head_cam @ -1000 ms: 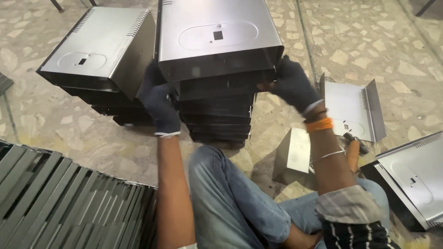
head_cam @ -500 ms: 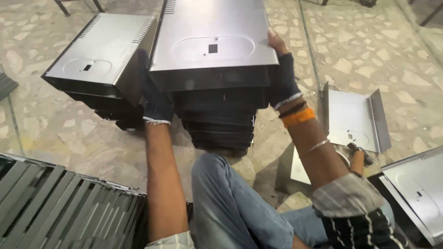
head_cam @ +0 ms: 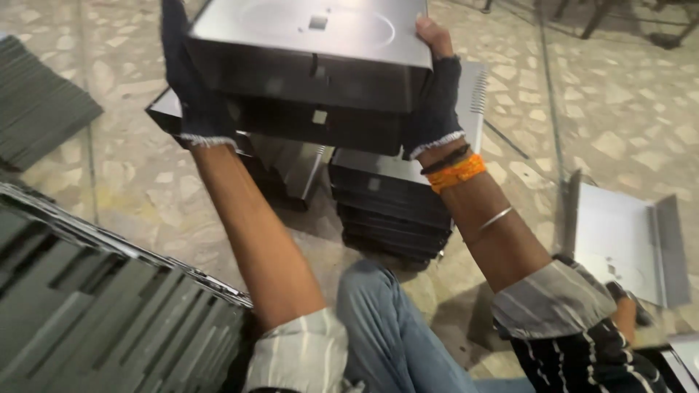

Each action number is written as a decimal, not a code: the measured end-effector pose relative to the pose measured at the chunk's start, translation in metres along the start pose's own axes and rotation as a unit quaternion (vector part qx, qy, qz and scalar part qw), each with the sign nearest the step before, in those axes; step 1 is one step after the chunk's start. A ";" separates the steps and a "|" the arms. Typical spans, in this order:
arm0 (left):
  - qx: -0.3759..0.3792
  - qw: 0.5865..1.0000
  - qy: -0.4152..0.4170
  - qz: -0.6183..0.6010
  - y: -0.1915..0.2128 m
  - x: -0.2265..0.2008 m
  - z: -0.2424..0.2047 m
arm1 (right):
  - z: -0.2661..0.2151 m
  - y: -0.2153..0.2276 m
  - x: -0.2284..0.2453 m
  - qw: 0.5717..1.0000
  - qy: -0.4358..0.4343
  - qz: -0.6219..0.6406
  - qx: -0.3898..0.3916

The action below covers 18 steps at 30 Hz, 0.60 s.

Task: The person sits on the floor and assembles sheet-metal enclosure boxes. They pick up metal side panels and covers, align them, hammer fasteners to secure the parts, and stack the finished boxes beside them.

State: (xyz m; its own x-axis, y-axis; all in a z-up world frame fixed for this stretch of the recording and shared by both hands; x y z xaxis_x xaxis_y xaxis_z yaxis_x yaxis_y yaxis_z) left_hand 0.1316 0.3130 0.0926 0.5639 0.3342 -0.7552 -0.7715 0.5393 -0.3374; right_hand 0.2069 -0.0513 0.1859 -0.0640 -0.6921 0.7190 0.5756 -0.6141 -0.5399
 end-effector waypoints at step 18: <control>-0.298 0.799 0.333 0.402 0.069 0.011 -0.015 | 0.072 -0.085 -0.200 0.979 -0.130 -0.155 0.036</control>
State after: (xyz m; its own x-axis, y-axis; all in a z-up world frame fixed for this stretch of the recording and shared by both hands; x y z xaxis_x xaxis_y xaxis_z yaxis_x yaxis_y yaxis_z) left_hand 0.0805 0.3419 0.0524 -0.3127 -0.2057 -0.9273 -0.9211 -0.1728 0.3490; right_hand 0.2299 0.1668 0.1195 -0.0414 -0.3507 0.9356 0.6184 -0.7444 -0.2516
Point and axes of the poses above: each hand's wrist, its own z-axis towards the middle knuckle, its own y-axis out of the back of the hand, x = y × z, the point moved 8 cm from there along z, towards the middle knuckle, and after that the axes turned 2 degrees about -y, right-handed, at the moved point
